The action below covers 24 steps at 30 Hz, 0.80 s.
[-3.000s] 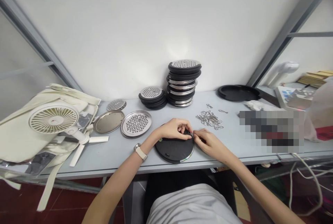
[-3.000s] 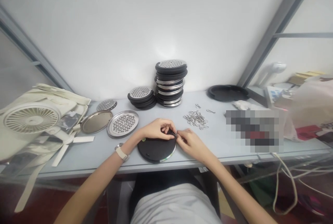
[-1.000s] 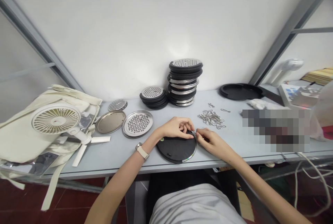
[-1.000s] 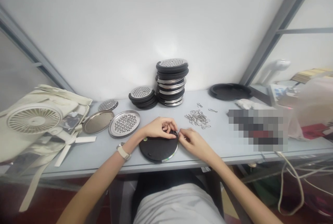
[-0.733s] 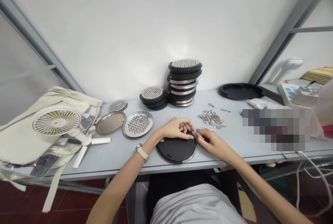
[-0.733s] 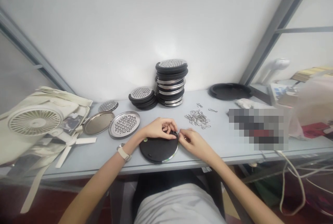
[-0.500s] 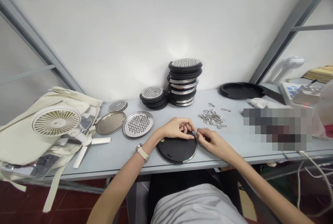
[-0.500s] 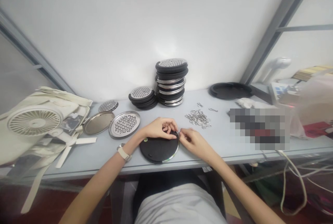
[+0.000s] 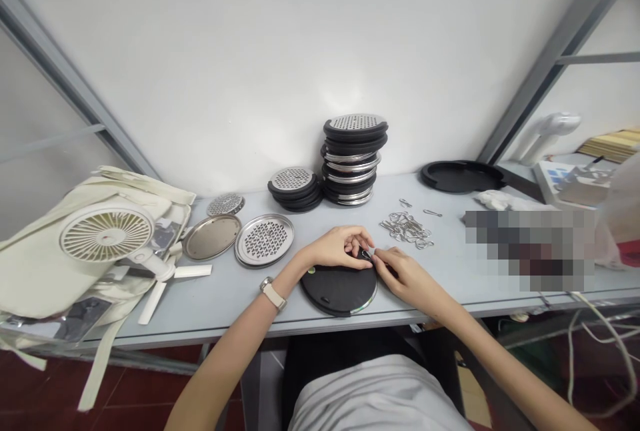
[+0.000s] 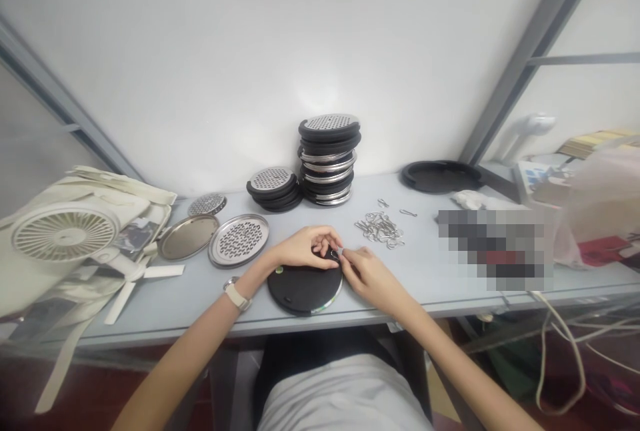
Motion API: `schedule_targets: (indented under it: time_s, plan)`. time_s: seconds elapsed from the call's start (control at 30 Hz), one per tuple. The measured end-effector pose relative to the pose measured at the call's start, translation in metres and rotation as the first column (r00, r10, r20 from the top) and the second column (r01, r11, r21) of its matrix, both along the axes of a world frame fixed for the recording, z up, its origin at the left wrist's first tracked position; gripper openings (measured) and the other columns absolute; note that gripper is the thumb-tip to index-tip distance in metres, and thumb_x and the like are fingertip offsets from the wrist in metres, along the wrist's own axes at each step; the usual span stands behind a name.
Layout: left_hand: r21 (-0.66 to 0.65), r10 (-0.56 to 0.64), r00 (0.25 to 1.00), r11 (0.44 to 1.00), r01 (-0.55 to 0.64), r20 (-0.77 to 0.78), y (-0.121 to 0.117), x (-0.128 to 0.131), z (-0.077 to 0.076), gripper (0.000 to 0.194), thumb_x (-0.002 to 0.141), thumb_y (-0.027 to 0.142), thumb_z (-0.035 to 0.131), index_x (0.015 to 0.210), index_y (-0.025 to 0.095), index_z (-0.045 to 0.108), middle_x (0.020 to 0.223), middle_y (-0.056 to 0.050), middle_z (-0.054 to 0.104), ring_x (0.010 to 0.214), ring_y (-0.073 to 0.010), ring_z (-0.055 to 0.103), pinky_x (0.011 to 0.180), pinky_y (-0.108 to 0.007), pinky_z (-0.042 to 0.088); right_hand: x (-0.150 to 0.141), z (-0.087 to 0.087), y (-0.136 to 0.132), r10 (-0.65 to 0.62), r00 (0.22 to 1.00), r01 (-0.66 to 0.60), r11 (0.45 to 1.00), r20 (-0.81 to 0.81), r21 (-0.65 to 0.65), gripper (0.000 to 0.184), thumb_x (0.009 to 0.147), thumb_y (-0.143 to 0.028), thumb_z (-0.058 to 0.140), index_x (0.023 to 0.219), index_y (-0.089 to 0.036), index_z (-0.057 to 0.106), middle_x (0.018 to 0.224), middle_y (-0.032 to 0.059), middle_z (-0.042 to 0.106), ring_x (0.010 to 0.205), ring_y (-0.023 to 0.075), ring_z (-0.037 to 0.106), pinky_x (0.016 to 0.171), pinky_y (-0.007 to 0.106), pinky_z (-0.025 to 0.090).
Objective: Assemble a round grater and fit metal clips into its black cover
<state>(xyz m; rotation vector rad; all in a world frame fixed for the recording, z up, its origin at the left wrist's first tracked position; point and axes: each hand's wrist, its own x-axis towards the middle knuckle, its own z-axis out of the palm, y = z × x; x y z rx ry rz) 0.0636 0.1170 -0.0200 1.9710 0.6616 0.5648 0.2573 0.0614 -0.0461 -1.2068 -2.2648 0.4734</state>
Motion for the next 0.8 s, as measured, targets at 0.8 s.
schedule_targets:
  time_s: [0.8]
  plan:
    - [-0.063,-0.056,0.998,0.996,0.058,0.031,0.0018,-0.0007,-0.0031,0.033,0.069,0.029,0.071,0.095,0.013,0.060,0.088,-0.005,0.063,0.060,-0.0046,0.049,0.056,-0.020,0.036,0.0045,0.0000,0.0000,-0.037,0.995,0.027,0.994,-0.096,-0.103,0.027,0.090,-0.027,0.037,0.064,-0.021,0.035,0.056,-0.0047,0.039,0.055,0.0126,0.042,0.055,0.025,0.033]
